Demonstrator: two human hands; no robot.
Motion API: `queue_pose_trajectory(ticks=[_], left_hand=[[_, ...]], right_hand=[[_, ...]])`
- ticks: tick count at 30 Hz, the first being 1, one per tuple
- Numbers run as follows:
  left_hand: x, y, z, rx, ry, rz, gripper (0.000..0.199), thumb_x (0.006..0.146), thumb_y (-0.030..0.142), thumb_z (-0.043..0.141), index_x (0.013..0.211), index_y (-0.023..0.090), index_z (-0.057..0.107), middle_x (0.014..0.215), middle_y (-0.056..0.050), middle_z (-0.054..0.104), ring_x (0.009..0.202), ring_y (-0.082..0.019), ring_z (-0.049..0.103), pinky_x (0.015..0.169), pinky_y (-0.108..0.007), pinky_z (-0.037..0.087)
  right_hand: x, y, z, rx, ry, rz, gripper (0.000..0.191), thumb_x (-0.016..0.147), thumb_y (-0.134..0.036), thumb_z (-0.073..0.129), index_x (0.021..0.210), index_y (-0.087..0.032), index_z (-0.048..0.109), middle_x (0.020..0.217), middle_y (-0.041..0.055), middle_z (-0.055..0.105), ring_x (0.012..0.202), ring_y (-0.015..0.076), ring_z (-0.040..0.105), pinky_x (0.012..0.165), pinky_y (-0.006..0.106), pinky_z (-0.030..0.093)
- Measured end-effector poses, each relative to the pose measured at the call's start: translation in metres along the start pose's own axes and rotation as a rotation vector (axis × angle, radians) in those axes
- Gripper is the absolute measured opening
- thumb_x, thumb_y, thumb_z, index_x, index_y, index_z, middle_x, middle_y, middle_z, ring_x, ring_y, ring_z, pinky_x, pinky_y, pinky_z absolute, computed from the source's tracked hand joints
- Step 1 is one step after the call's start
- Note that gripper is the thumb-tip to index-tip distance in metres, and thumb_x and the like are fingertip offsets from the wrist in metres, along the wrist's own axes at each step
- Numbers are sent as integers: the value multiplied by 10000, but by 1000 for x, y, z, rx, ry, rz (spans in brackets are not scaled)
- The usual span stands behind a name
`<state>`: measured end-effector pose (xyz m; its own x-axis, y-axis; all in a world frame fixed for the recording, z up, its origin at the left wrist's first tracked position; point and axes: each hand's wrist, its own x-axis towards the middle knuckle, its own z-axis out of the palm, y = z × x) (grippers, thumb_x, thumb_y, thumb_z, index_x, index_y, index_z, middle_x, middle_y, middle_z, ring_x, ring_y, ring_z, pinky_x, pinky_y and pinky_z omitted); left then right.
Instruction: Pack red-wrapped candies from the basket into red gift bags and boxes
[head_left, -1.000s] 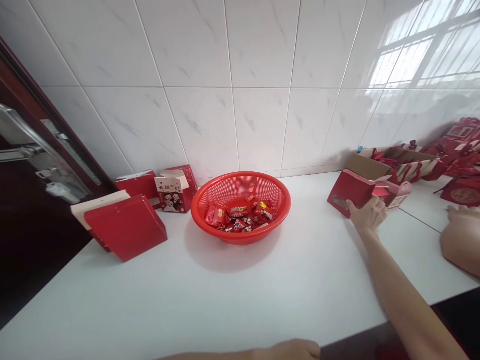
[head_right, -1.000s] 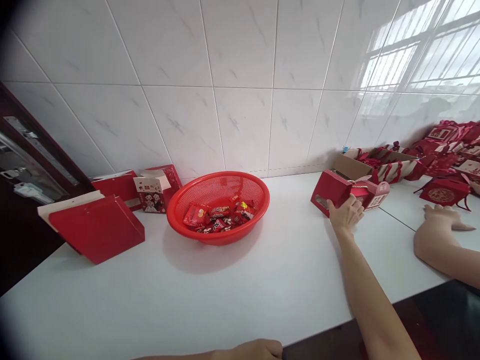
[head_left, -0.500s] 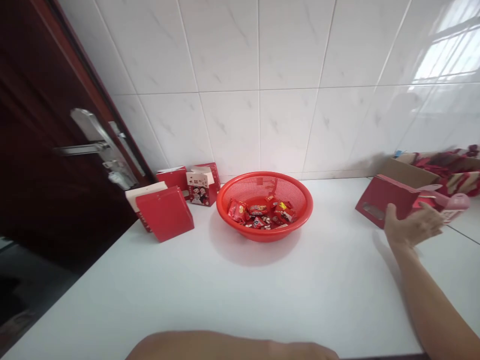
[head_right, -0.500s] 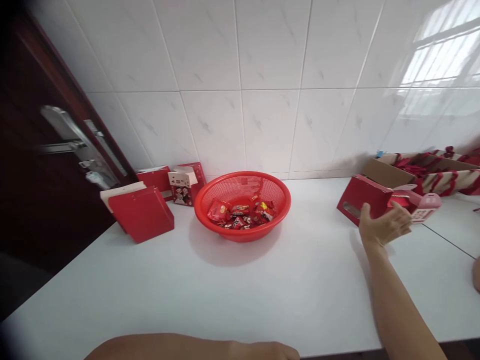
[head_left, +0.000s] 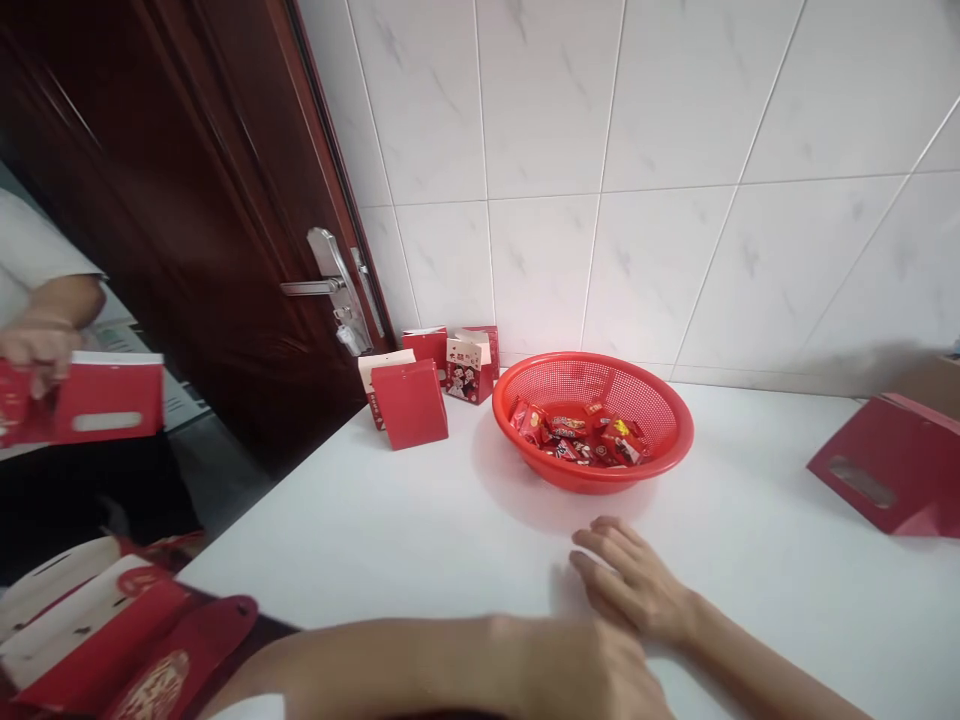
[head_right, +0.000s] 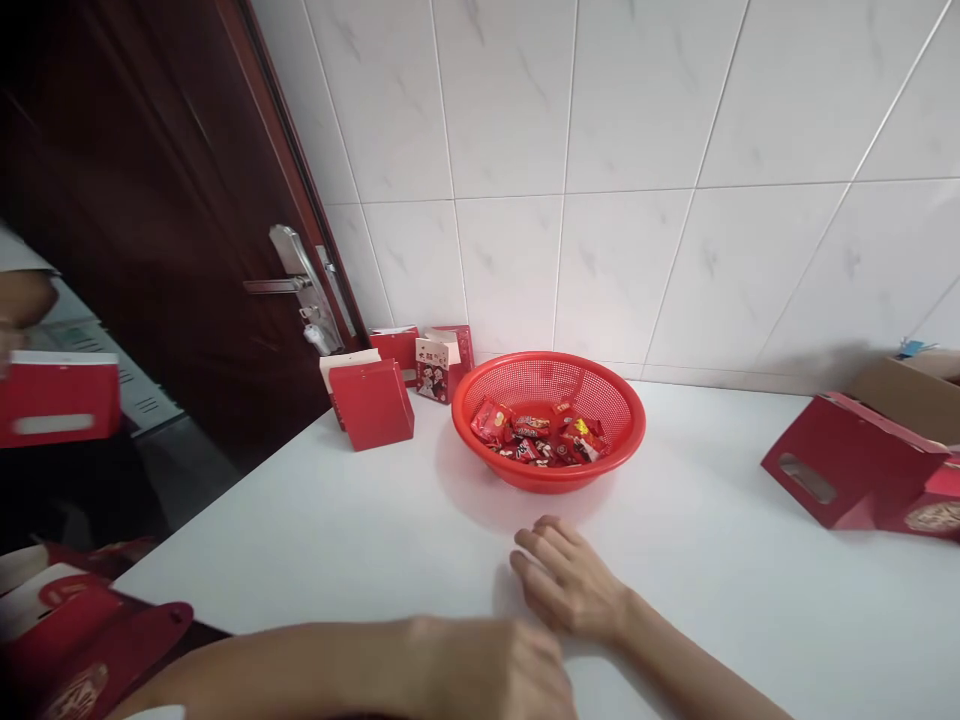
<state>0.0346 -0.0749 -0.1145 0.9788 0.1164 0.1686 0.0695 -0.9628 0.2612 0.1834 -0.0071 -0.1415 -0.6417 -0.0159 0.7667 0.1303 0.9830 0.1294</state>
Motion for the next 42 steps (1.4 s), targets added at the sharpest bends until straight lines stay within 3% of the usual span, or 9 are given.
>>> queue_pose_trajectory(ticks=[3, 6, 8, 15, 22, 28, 32, 34, 42], left_hand=[[-55, -4, -74, 270, 388, -290, 135, 950, 248, 602, 880, 197, 705, 891, -39, 781, 831, -171, 698, 852, -307, 553], [-115, -24, -150, 469, 598, -916, 200, 968, 230, 536, 1038, 184, 717, 1078, -11, 764, 1005, -163, 704, 945, -279, 545], [-149, -42, -183, 535, 672, -1110, 321, 953, 132, 425, 1161, 92, 668, 1194, -73, 728, 1143, -232, 669, 1051, -387, 505], [-204, -84, -190, 565, 682, -1351, 159, 905, 164, 557, 970, 107, 691, 992, -103, 773, 1030, -336, 715, 945, -485, 553], [-185, -19, -187, 408, 546, -1178, 279, 889, 202, 530, 648, 173, 668, 701, 43, 719, 695, -146, 668, 680, -258, 545], [-122, 39, -189, -25, 430, -453, 314, 943, 107, 560, 676, 228, 672, 746, 14, 753, 816, -157, 714, 896, -366, 587], [-71, 32, -171, -31, 364, -273, 352, 969, 89, 535, 669, 227, 657, 808, 4, 775, 954, -180, 726, 983, -369, 571], [-53, 22, -163, 32, 374, -223, 351, 974, 83, 522, 687, 226, 663, 840, -2, 780, 1018, -195, 718, 1052, -406, 538], [-46, -9, -153, 153, 529, -243, 358, 943, 19, 472, 799, 201, 745, 1230, -91, 722, 1192, -224, 664, 1107, -432, 494]], right_hand=[[-3, -5, 7, 70, -1, 38, 304, 915, -27, 394, 1123, -168, 566, 969, 152, 704, 755, 234, 602, 708, 417, 544], [-4, -3, 7, 53, -16, 105, 297, 898, -8, 422, 1103, -169, 565, 1021, 165, 698, 766, 234, 595, 685, 396, 530], [-4, -2, 6, 55, -24, 108, 299, 899, -6, 421, 1104, -171, 563, 1034, 164, 698, 763, 230, 591, 687, 392, 530], [-3, -2, 8, 36, -32, 139, 308, 895, 5, 415, 1093, -182, 560, 1032, 154, 692, 731, 211, 581, 672, 373, 533], [-6, 0, 6, 101, -15, 264, 286, 955, -57, 416, 1155, -201, 561, 1066, 147, 693, 789, 211, 642, 682, 348, 557], [7, 5, -10, 669, 1, 794, 338, 1003, -430, 551, 1273, -229, 580, 964, 75, 694, 838, 209, 672, 800, 361, 572], [20, 11, -31, 1242, -46, 842, 677, 844, -682, 673, 1349, -238, 597, 1267, 120, 659, 1023, 256, 662, 886, 393, 554], [22, 14, -42, 1419, -120, 818, 601, 792, -618, 761, 1233, -220, 669, 1129, 79, 698, 958, 239, 671, 849, 369, 558], [12, 22, -51, 1382, -1, 956, 396, 764, -371, 857, 1084, -186, 714, 990, 56, 750, 898, 221, 704, 815, 357, 586]])
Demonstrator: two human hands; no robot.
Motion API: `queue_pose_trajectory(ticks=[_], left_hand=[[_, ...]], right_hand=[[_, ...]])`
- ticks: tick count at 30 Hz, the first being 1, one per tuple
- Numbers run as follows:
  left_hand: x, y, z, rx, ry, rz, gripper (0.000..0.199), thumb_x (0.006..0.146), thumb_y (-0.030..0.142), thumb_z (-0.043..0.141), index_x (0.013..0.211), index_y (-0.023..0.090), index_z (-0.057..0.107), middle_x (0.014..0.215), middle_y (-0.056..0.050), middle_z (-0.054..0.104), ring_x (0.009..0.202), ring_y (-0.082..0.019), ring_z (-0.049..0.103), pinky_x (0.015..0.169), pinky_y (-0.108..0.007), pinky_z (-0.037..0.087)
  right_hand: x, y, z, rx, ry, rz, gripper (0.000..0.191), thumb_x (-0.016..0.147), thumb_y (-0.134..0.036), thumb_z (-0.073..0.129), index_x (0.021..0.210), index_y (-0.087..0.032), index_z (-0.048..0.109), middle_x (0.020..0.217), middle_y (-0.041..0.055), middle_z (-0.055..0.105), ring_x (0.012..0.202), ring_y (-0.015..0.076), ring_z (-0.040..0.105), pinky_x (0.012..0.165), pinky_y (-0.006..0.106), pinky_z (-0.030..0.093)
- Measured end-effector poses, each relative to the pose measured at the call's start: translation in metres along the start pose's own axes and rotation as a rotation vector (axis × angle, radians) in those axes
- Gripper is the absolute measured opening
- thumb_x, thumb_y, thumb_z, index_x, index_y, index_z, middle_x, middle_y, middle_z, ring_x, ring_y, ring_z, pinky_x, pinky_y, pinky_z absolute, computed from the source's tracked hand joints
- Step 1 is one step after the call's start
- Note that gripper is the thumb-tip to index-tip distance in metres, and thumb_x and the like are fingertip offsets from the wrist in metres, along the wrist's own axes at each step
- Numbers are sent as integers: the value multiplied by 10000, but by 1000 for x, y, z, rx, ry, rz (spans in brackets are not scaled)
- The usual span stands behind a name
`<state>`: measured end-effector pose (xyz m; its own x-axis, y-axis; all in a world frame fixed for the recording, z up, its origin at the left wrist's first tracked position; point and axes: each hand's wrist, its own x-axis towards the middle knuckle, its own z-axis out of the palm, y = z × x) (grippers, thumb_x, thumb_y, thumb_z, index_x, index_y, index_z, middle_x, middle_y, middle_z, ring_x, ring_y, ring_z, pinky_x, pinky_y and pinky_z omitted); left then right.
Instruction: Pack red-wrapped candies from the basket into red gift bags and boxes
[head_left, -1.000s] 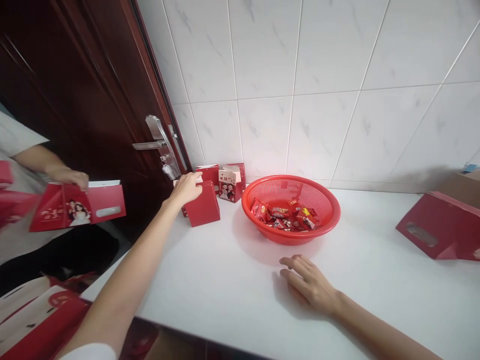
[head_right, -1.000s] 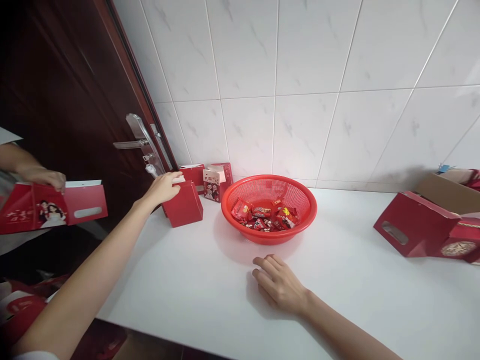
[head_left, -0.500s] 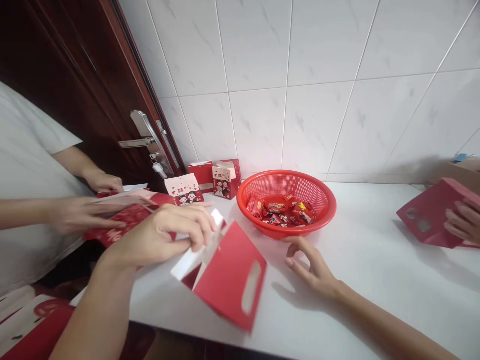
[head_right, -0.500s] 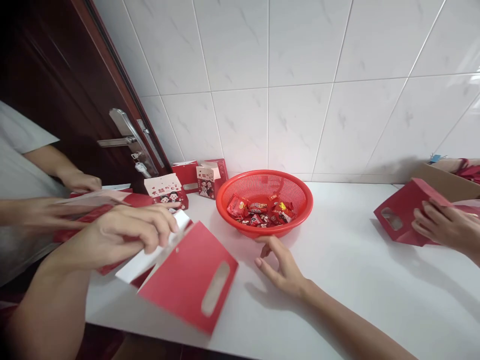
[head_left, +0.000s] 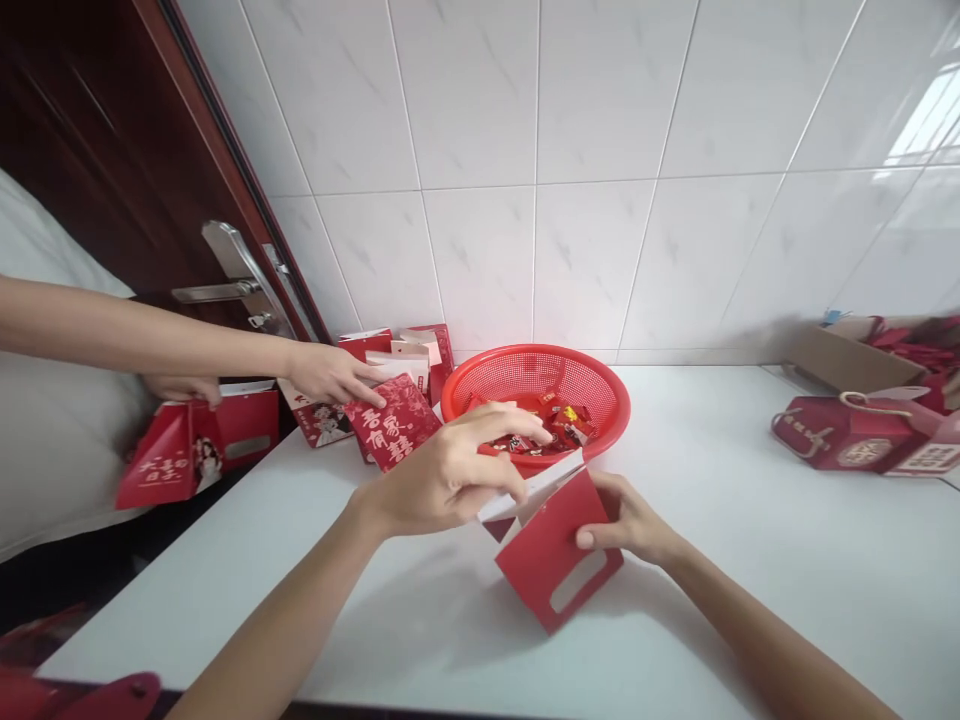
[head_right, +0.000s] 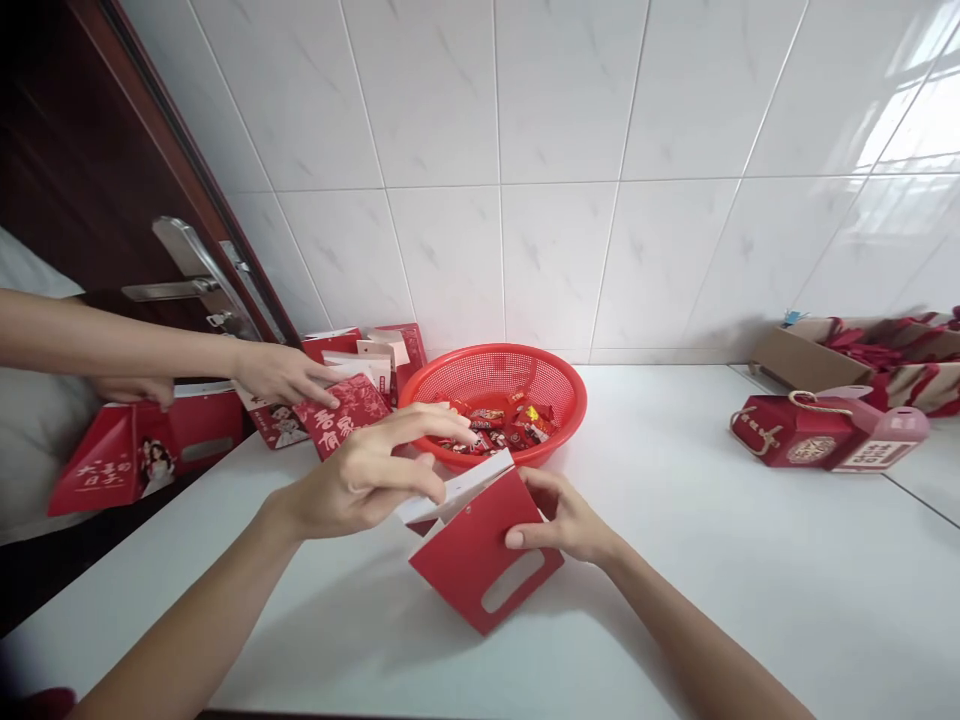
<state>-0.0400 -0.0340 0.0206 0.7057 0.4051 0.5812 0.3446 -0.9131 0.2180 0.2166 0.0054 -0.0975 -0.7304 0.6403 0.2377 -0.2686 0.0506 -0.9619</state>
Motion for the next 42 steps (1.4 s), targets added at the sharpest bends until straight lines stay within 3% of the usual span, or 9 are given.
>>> queue_pose_trajectory(ticks=[5, 11, 16, 20, 22, 27, 30, 34, 42], left_hand=[[-12, -5, 2, -84, -32, -222, 275, 977, 161, 505, 1096, 186, 752, 1133, -83, 748, 980, -186, 714, 849, -291, 584], [-17, -7, 16, -285, -23, -455, 273, 947, 138, 512, 972, 166, 782, 865, -37, 787, 740, -134, 692, 671, -205, 534], [-13, -16, 12, -406, -102, -546, 249, 947, 184, 551, 1021, 169, 788, 956, -46, 795, 849, -159, 709, 760, -225, 540], [-5, -24, 3, -420, -242, -479, 231, 960, 201, 576, 1040, 183, 792, 978, -44, 790, 851, -150, 701, 782, -230, 526], [2, -25, -2, -412, -327, -437, 226, 971, 218, 583, 1040, 192, 796, 992, -45, 789, 885, -155, 700, 812, -236, 519], [21, -19, -16, -361, -430, -407, 294, 1002, 344, 587, 1227, 248, 751, 1150, -53, 774, 1044, -201, 696, 944, -290, 514], [21, -21, -26, -318, -347, -455, 384, 992, 411, 606, 1344, 280, 684, 1343, -55, 709, 1234, -242, 650, 1052, -331, 501], [10, -38, -36, -327, -127, -529, 422, 989, 447, 602, 1371, 275, 653, 1294, -62, 730, 1187, -235, 683, 1003, -344, 561], [3, -65, -40, -440, 98, -546, 358, 956, 413, 660, 1259, 228, 708, 1121, -63, 765, 1108, -219, 702, 981, -336, 584]], right_hand=[[5, 15, 8, -8, 156, -115, 426, 772, -356, 865, 1137, -200, 711, 1071, 63, 766, 958, 224, 720, 844, 342, 589], [9, 29, 10, -305, 160, -190, 435, 791, -395, 852, 1168, -222, 721, 1122, 67, 771, 1084, 263, 711, 971, 388, 561], [0, -20, -13, -723, -36, -153, 653, 743, -454, 872, 1326, -236, 673, 1306, 117, 717, 1165, 310, 683, 1020, 439, 534], [5, -75, -37, -758, 210, -126, 334, 940, -505, 644, 1023, -212, 781, 957, 82, 798, 895, 246, 743, 825, 367, 585], [20, -94, -47, -861, 342, -78, 363, 909, -545, 662, 958, -205, 778, 966, 85, 791, 880, 250, 736, 811, 370, 577], [86, -97, -67, -1167, 205, 297, 415, 888, -411, 686, 1253, -214, 696, 1273, 107, 719, 1166, 279, 669, 982, 390, 535], [122, -78, -72, -1277, 97, 568, 850, 743, -356, 829, 1517, -266, 490, 1542, 124, 532, 1382, 340, 522, 1052, 436, 501], [146, -53, -75, -1283, -24, 800, 1230, 441, -313, 972, 1553, -316, 447, 1528, 142, 546, 1321, 444, 565, 907, 496, 576], [148, -39, -81, -1293, -112, 835, 958, 475, -261, 928, 1377, -316, 607, 1302, 103, 682, 1165, 400, 655, 829, 435, 567]])
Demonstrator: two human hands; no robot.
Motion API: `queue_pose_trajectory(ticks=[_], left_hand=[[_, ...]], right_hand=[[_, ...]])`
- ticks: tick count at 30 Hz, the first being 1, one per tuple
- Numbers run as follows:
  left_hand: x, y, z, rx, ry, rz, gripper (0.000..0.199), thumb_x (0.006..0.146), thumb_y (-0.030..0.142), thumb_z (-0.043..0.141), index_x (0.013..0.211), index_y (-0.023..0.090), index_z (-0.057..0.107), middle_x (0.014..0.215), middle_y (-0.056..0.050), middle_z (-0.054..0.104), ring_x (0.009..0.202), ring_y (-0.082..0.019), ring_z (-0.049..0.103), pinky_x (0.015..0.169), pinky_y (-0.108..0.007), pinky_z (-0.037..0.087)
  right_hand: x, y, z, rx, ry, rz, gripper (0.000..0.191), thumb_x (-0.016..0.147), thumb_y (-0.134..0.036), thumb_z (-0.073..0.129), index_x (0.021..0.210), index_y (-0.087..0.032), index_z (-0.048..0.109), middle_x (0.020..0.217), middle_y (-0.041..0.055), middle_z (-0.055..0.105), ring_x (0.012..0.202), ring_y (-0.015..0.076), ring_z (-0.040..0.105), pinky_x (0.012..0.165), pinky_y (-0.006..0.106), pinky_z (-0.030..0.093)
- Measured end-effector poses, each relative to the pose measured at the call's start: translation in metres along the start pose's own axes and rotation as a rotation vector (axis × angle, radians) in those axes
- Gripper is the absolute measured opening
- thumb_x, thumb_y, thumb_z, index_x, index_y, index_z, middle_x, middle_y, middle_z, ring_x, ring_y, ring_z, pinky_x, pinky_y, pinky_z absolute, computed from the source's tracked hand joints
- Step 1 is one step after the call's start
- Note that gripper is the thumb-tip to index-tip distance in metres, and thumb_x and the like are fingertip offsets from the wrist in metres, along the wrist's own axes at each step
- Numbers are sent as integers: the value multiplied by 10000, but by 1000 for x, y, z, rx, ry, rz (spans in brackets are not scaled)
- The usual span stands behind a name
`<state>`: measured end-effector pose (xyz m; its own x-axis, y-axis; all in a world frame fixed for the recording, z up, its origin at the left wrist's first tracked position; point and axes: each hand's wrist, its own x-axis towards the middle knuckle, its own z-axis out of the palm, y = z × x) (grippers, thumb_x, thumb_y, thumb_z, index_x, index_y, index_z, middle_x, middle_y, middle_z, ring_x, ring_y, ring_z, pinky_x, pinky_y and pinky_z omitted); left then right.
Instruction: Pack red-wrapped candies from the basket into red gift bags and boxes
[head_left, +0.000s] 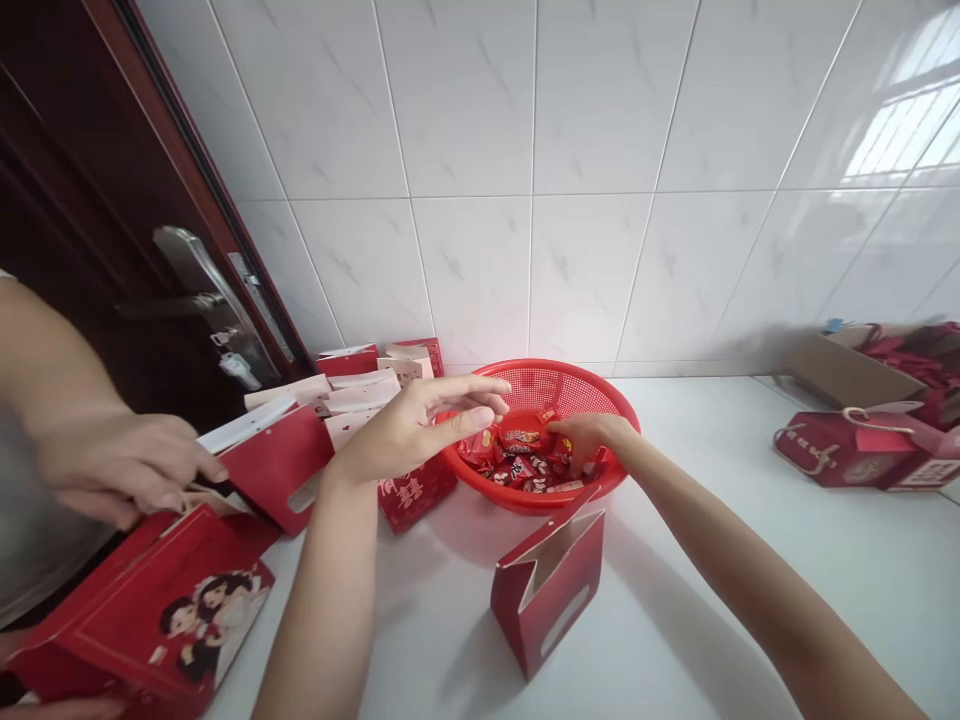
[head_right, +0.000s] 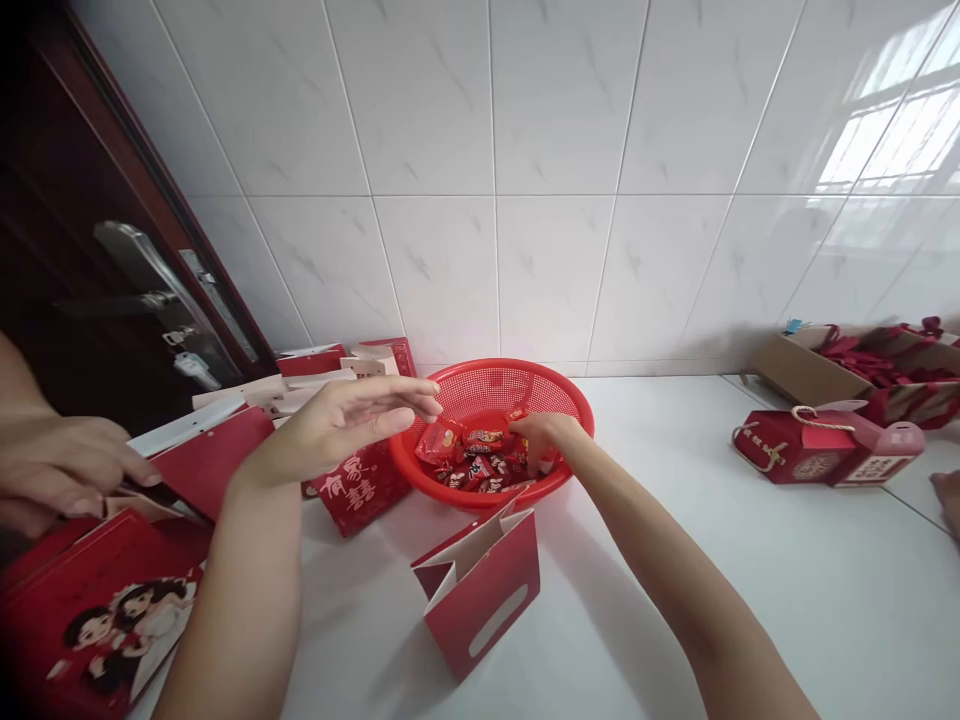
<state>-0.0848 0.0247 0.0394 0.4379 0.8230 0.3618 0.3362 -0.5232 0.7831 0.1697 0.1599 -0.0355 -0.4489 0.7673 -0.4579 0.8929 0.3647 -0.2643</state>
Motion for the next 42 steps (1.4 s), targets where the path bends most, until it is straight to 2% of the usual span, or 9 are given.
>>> queue_pose_trajectory(ticks=[4, 8, 14, 18, 23, 27, 30, 34, 42], left_hand=[[6, -4, 5, 10, -24, -16, 348, 936, 404, 677, 1222, 211, 720, 1105, -63, 772, 1053, -210, 713, 928, -320, 596], [19, -19, 11, 45, -20, -33, 351, 925, 426, 665, 1176, 190, 735, 1103, -71, 781, 1029, -215, 719, 957, -346, 572], [38, -43, 27, 297, -137, -229, 380, 946, 388, 580, 1246, 198, 717, 1226, -68, 760, 1094, -238, 705, 960, -339, 543], [44, -51, 39, 499, -358, -345, 391, 947, 337, 538, 1268, 213, 724, 1292, -56, 738, 1158, -245, 677, 942, -288, 509], [50, -59, 51, 583, -637, -460, 349, 914, 335, 563, 1179, 268, 780, 1133, -14, 789, 1042, -216, 682, 846, -240, 479], [53, -69, 56, 593, -679, -512, 315, 861, 358, 607, 1083, 288, 819, 1147, 5, 790, 1021, -213, 685, 829, -234, 476], [55, -76, 58, 597, -703, -533, 310, 828, 368, 625, 1045, 290, 832, 1105, 1, 803, 977, -210, 699, 818, -236, 484], [57, -81, 59, 598, -718, -532, 338, 795, 391, 652, 1069, 305, 829, 1127, -1, 803, 978, -210, 703, 835, -232, 494], [58, -76, 60, 609, -758, -558, 394, 793, 403, 634, 1141, 333, 806, 1231, 14, 772, 1073, -228, 688, 875, -241, 492]], right_hand=[[-2, 8, 1, 94, 76, -70, 720, 566, -278, 889, 1243, -279, 646, 1283, 102, 667, 1148, 383, 649, 803, 417, 581], [-11, 14, 1, 272, 174, -167, 669, 719, -298, 798, 1327, -289, 519, 1364, 77, 608, 1131, 277, 663, 770, 330, 610], [-21, 12, 3, 651, 412, -220, 547, 734, -178, 716, 1221, -262, 482, 1109, 34, 654, 921, 209, 695, 648, 290, 626], [-19, 15, 5, 629, 397, -153, 585, 720, -115, 662, 1260, -260, 489, 1145, 51, 646, 828, 188, 685, 607, 289, 623], [-17, 17, 6, 554, 308, -99, 804, 722, -76, 650, 1468, -264, 418, 1253, 100, 634, 716, 161, 680, 599, 291, 607], [-16, 19, 6, 455, 290, -70, 933, 738, -45, 628, 1584, -286, 317, 1392, 149, 574, 781, 179, 697, 623, 283, 587], [-13, 21, 6, 363, 330, -58, 909, 718, -5, 620, 1555, -281, 400, 1471, 148, 525, 991, 241, 681, 675, 273, 566], [-10, 22, 7, 298, 356, -59, 804, 717, -18, 644, 1475, -252, 515, 1419, 140, 574, 1007, 259, 675, 656, 269, 551], [-15, 12, 5, 230, 434, -127, 615, 797, -54, 638, 1387, -216, 577, 1268, 108, 668, 1058, 247, 655, 685, 249, 526]])
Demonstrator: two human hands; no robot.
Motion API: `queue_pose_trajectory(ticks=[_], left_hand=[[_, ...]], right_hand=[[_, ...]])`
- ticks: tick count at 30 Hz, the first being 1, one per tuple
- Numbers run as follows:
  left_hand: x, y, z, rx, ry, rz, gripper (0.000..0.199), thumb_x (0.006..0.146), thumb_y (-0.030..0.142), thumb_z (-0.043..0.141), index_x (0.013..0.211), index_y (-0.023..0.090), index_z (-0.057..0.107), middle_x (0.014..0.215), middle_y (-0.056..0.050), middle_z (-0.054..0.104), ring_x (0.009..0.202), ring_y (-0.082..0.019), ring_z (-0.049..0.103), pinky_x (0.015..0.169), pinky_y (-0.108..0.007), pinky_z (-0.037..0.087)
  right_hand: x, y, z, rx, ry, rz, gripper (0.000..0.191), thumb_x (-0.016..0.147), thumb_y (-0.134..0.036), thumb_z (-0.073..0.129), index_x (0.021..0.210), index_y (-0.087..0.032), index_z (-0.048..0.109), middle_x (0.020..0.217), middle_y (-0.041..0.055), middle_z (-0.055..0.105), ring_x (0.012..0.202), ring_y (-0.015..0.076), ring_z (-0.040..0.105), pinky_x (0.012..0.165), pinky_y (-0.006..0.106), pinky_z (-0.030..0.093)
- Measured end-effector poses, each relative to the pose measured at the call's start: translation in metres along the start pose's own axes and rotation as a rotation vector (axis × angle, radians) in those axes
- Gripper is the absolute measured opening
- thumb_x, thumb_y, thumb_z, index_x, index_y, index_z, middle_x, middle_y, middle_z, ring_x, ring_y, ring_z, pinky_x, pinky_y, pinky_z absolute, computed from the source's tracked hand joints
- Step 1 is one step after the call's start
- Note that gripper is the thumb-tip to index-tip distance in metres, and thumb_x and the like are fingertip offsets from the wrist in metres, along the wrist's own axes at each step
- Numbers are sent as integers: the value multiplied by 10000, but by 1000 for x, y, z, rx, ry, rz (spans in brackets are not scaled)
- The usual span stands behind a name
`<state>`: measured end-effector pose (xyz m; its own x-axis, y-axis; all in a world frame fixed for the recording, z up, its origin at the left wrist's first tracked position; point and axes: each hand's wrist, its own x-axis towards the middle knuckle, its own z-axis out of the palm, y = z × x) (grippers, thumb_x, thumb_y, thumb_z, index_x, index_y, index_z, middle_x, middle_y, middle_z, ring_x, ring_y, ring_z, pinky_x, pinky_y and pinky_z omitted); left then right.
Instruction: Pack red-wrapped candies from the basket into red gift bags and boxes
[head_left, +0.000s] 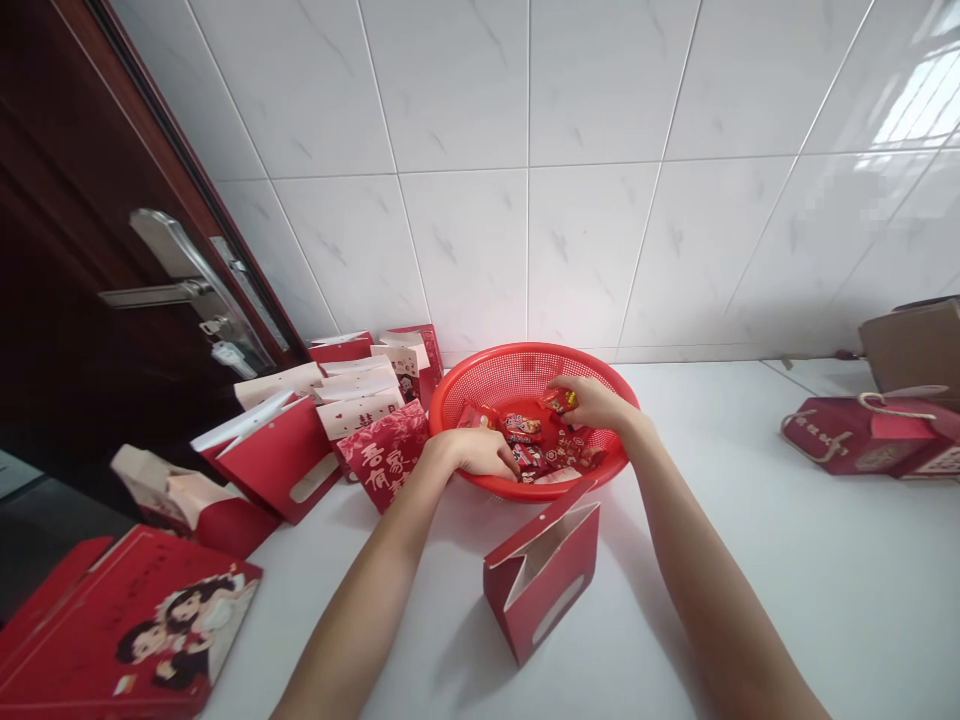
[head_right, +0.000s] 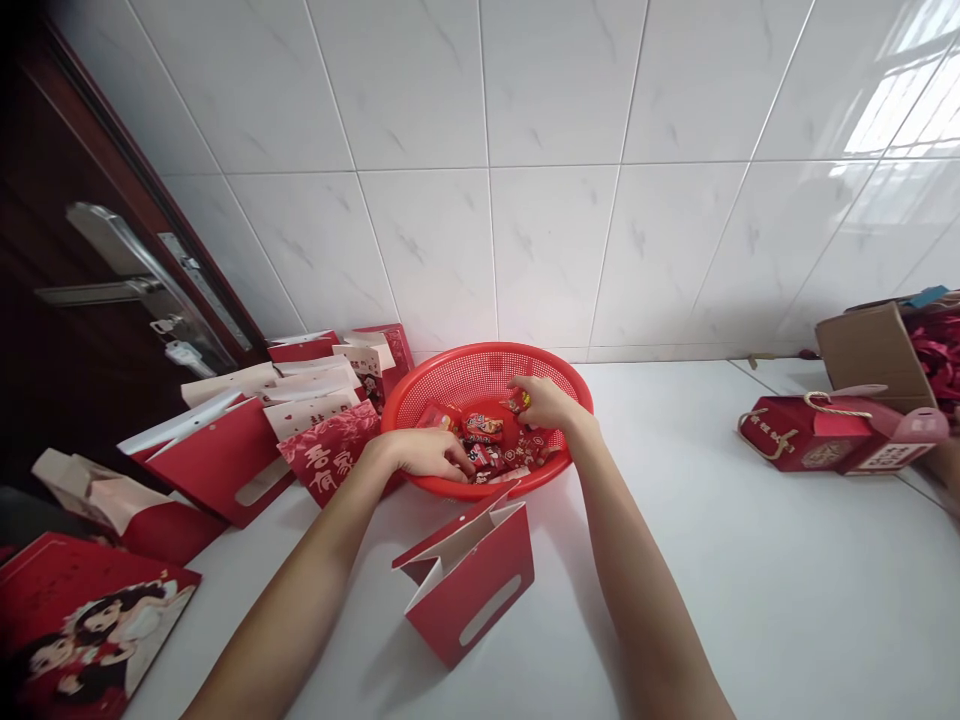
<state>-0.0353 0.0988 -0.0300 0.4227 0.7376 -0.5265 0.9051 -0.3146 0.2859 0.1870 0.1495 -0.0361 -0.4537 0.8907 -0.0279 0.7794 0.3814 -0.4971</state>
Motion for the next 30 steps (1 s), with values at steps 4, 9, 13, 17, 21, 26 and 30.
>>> queue_pose_trajectory(ticks=[4, 9, 13, 17, 21, 26, 30], left_hand=[[-2, 3, -1, 7, -19, -20, 406, 786, 386, 637, 1152, 329, 803, 1229, 10, 772, 1085, -243, 678, 845, -254, 492], [-4, 5, -1, 5, -10, -10, 354, 789, 352, 622, 1061, 271, 833, 1112, -13, 803, 980, -230, 687, 753, -245, 486], [-4, 5, 0, -6, 24, 8, 307, 811, 344, 596, 943, 216, 842, 935, -23, 806, 796, -199, 661, 643, -252, 450], [-3, 3, 1, -16, 51, 15, 306, 818, 358, 592, 913, 201, 836, 870, -25, 790, 750, -186, 637, 602, -251, 426], [-2, 2, 2, -10, 40, 3, 322, 796, 360, 619, 993, 233, 839, 991, -30, 808, 877, -217, 676, 661, -249, 456], [-1, 1, 4, -7, -8, 25, 356, 801, 327, 607, 1073, 277, 832, 1144, -11, 798, 996, -236, 699, 810, -262, 496], [2, -3, 5, -15, -34, 62, 372, 814, 316, 605, 1119, 294, 817, 1213, 7, 778, 1049, -238, 697, 862, -263, 498]], right_hand=[[-1, -2, 1, -19, -19, -26, 561, 808, -106, 681, 1352, -222, 606, 1260, 99, 681, 1078, 257, 656, 769, 284, 541], [-2, -3, 2, -52, -52, -9, 591, 789, -158, 739, 1362, -234, 613, 1274, 103, 679, 1110, 283, 646, 856, 329, 535], [-4, -3, 2, -53, -71, 29, 662, 797, -169, 731, 1434, -228, 561, 1324, 124, 649, 1081, 275, 661, 776, 301, 551], [-5, -2, 2, -51, -82, 55, 708, 796, -169, 730, 1472, -228, 528, 1344, 133, 637, 1056, 267, 677, 742, 285, 554], [-5, -1, 3, -64, -86, 89, 728, 767, -164, 750, 1458, -266, 544, 1358, 117, 637, 1072, 284, 682, 745, 293, 554], [-6, -4, 3, -72, -98, 105, 771, 749, -164, 768, 1474, -281, 531, 1390, 114, 632, 1153, 311, 663, 802, 314, 562], [-8, -5, 3, -82, -128, 111, 771, 743, -154, 770, 1470, -268, 540, 1403, 128, 626, 1220, 340, 630, 856, 360, 567]])
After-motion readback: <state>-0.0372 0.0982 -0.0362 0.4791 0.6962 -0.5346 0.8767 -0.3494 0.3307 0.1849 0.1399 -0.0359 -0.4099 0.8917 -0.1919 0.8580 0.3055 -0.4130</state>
